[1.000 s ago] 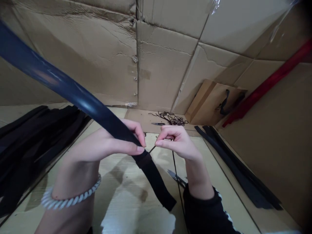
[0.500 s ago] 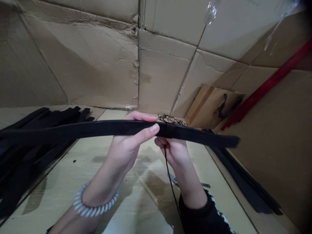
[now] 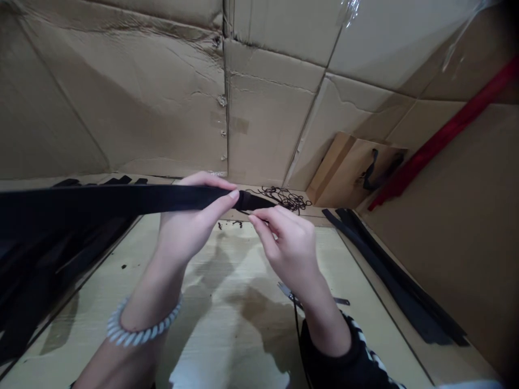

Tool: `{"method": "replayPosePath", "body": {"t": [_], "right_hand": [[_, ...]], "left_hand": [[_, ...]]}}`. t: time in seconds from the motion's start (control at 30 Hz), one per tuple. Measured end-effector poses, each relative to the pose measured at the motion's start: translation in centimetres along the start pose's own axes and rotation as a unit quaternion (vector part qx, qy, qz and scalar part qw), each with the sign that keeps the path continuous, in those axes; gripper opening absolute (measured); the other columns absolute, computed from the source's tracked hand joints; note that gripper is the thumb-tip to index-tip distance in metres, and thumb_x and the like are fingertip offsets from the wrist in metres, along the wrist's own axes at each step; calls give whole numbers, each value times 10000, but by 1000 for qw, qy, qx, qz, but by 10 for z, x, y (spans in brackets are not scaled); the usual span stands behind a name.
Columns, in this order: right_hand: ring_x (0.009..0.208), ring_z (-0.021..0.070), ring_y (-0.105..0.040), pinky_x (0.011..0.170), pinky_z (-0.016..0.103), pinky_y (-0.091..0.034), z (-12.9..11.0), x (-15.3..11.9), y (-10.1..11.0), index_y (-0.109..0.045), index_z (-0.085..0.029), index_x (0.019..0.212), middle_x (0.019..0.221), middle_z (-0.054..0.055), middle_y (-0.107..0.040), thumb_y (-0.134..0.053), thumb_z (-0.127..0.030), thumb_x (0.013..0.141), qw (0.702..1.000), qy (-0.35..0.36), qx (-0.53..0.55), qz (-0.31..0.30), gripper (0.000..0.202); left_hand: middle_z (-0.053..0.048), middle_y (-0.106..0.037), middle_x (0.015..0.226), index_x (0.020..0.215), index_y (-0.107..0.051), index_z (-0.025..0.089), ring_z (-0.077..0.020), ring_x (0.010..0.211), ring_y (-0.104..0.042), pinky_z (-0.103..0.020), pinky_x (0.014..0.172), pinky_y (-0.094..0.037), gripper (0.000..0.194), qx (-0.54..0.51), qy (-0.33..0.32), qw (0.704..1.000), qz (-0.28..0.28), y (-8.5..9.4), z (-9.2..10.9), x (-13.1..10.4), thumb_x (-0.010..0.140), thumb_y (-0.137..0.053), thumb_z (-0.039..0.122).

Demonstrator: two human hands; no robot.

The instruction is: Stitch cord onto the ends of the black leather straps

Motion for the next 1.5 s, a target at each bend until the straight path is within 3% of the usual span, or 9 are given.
{"method": "replayPosePath", "body": {"t": [0.17, 0.5, 0.6, 0.73, 0.9, 1.07, 1.17, 1.33, 1.5], "right_hand": [[622, 101, -529, 580, 250, -367, 5, 3, 10, -661, -162, 785, 675, -3, -613, -611, -267, 938, 999, 21, -10, -45, 193], [603, 90, -503, 572, 244, -360, 22, 6, -6, -695, -178, 752, 670, -15, -621, -693, -290, 873, 982, -16, 145, -123, 165], [554, 77, -446, 539, 240, -341, 26, 8, -10, -707, -178, 719, 630, -26, -586, -724, -305, 835, 962, -39, 227, -145, 172], [492, 59, -338, 466, 228, -265, 33, 10, -19, -712, -179, 667, 589, -43, -504, -765, -328, 771, 910, -94, 363, -178, 189], [558, 97, -458, 518, 233, -367, 45, 1, -37, -698, -212, 671, 631, -17, -564, -787, -397, 715, 845, -177, 477, -164, 210], [518, 100, -448, 496, 240, -380, 54, -7, -50, -611, -207, 696, 587, -31, -511, -775, -481, 640, 808, -293, 511, -10, 324], [496, 105, -423, 488, 254, -386, 41, -4, -48, -646, -199, 730, 530, -36, -470, -748, -399, 687, 842, -292, 453, 14, 228], [689, 148, -596, 631, 275, -491, 12, -1, -35, -715, -194, 779, 724, 28, -673, -623, -306, 860, 911, -205, 355, 37, 166], [691, 135, -610, 638, 263, -462, 3, -3, -20, -700, -180, 867, 794, 33, -700, -555, -233, 940, 979, -109, 167, 39, 170]], "left_hand": [[3, -668, 655, 655, -697, 230, -187, 664, -593, -305, 619, -440, 79, 61, 68, 989, -115, 6, -6, 6, 681, -765, 262], [-5, -641, 552, 597, -716, 229, -167, 559, -628, -213, 499, -479, 97, -86, 155, 931, -319, 0, -3, -2, 624, -699, 137], [0, -626, 520, 584, -717, 230, -159, 522, -609, -209, 468, -462, 118, -115, 179, 906, -366, -1, 1, -4, 610, -697, 117], [-16, -632, 523, 583, -714, 208, -151, 489, -584, -223, 444, -425, 76, -143, 194, 897, -371, -2, 2, -6, 593, -742, 138], [-1, -605, 542, 608, -693, 204, -143, 493, -584, -256, 485, -475, 136, -256, 160, 920, -250, -9, 6, -7, 581, -825, 223], [9, -646, 668, 711, -690, 219, -152, 663, -647, -300, 701, -558, 126, -277, 128, 949, -79, -16, 7, -12, 653, -801, 209], [4, -692, 811, 780, -708, 235, -149, 796, -664, -281, 766, -549, 102, -270, 70, 960, -15, -16, 5, -14, 718, -783, 204], [39, -685, 849, 820, -726, 257, -99, 816, -649, -219, 784, -519, 103, -283, 20, 958, 51, -21, 3, -17, 775, -766, 174], [27, -705, 878, 808, -718, 240, -131, 872, -661, -264, 867, -513, 58, -177, -17, 979, 102, -18, 6, -18, 783, -760, 209]]}}
Point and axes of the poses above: each hand's wrist, its own x-axis towards the middle knuckle, its own y-axis out of the back of the hand, z = x × y, the point moved 5 cm from there along x, towards the middle knuckle
